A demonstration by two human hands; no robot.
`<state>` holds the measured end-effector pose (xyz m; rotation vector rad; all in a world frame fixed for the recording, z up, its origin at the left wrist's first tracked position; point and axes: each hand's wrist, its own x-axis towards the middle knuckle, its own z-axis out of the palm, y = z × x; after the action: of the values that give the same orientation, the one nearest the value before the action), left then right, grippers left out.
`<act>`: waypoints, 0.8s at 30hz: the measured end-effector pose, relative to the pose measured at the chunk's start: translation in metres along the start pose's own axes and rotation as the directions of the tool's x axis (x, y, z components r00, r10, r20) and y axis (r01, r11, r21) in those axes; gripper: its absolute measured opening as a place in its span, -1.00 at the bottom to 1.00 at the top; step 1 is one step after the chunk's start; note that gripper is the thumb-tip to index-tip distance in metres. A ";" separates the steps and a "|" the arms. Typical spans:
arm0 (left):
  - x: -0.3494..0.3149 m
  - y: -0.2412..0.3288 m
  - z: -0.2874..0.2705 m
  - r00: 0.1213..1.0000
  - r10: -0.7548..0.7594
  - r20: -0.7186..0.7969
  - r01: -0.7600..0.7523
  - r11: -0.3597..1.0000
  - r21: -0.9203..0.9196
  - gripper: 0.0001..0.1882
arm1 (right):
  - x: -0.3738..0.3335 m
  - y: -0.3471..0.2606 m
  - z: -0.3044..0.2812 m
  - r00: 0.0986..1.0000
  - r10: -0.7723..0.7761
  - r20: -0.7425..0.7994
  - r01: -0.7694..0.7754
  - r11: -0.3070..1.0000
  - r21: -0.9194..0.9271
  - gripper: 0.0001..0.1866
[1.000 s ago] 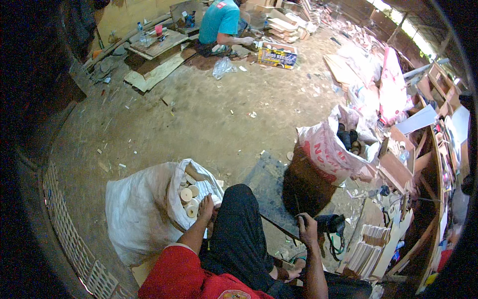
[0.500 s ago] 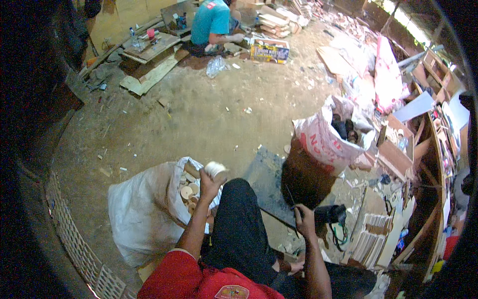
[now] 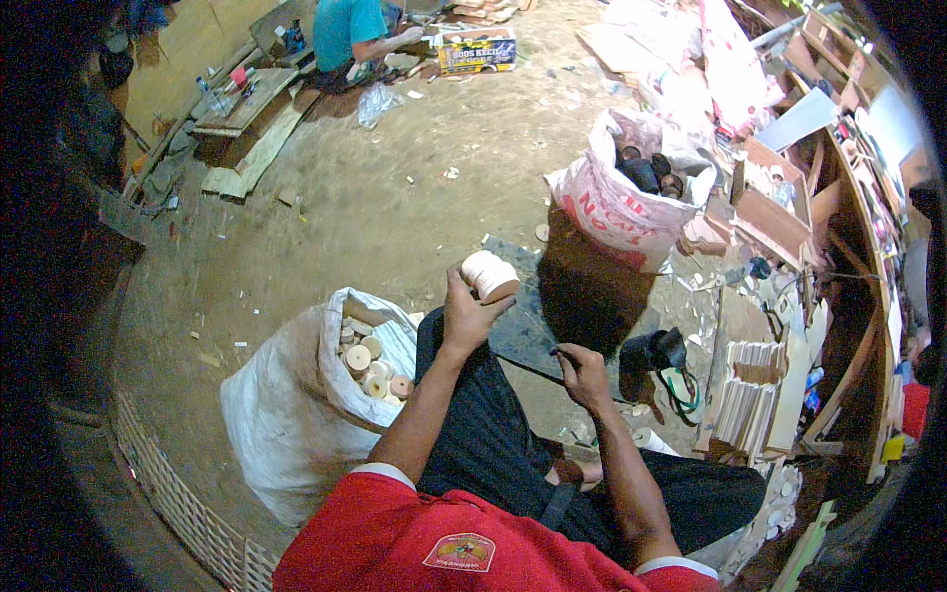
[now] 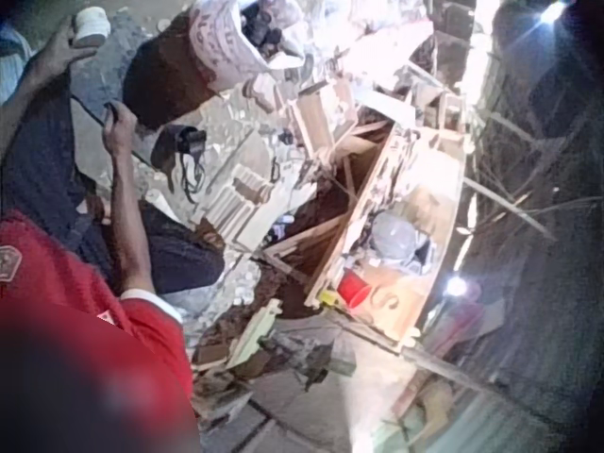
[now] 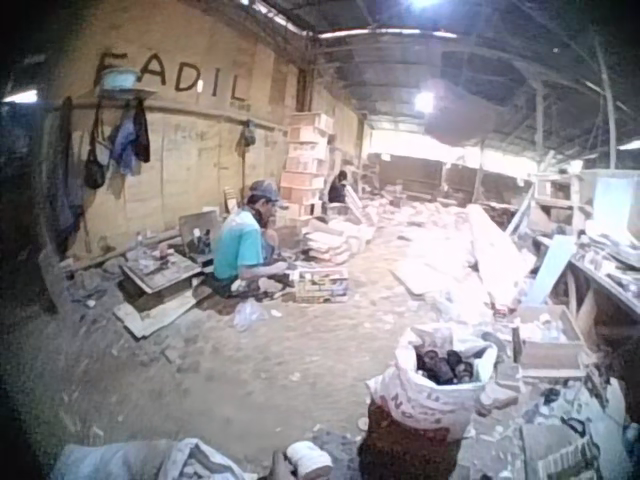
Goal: The person sits on the floor and repeatedly picks up small cylindrical wooden spools from a white sack. They mount each spool on a thin metal rod and use a paintbrush to apply black paint to the spool's surface. After painting, the person removes the spool from the rod and places it into a large sack nearby.
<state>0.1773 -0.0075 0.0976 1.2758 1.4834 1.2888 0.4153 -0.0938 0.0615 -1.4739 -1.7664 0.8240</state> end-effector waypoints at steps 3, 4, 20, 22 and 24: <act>-0.001 0.010 0.010 0.997 0.072 -0.029 -0.071 0.997 0.027 -0.09 | 0.001 0.002 -0.002 0.997 -0.068 -0.046 0.068 0.998 0.008 -0.83; -0.002 0.012 0.013 0.995 0.087 -0.047 -0.082 0.991 0.106 -0.09 | 0.001 0.003 -0.003 0.996 -0.071 -0.054 0.072 0.997 0.013 -0.83; -0.025 0.002 0.051 0.985 0.167 -0.054 -0.139 0.932 0.335 -0.22 | 0.002 -0.003 -0.010 0.998 0.017 -0.067 -0.016 1.000 0.018 -0.80; -0.024 -0.003 0.047 0.973 0.222 0.061 -0.229 0.956 0.185 -0.14 | 0.002 -0.003 -0.010 0.996 0.016 -0.084 -0.016 1.000 0.007 -0.82; -0.019 -0.006 0.037 0.945 0.176 0.276 -0.135 0.978 -0.160 -0.11 | 0.002 -0.002 -0.009 0.996 0.025 -0.081 -0.022 0.999 0.042 -0.83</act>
<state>0.2156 -0.0181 0.0842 1.4422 1.0874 1.2208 0.4213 -0.0919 0.0683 -1.4831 -1.6654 0.7968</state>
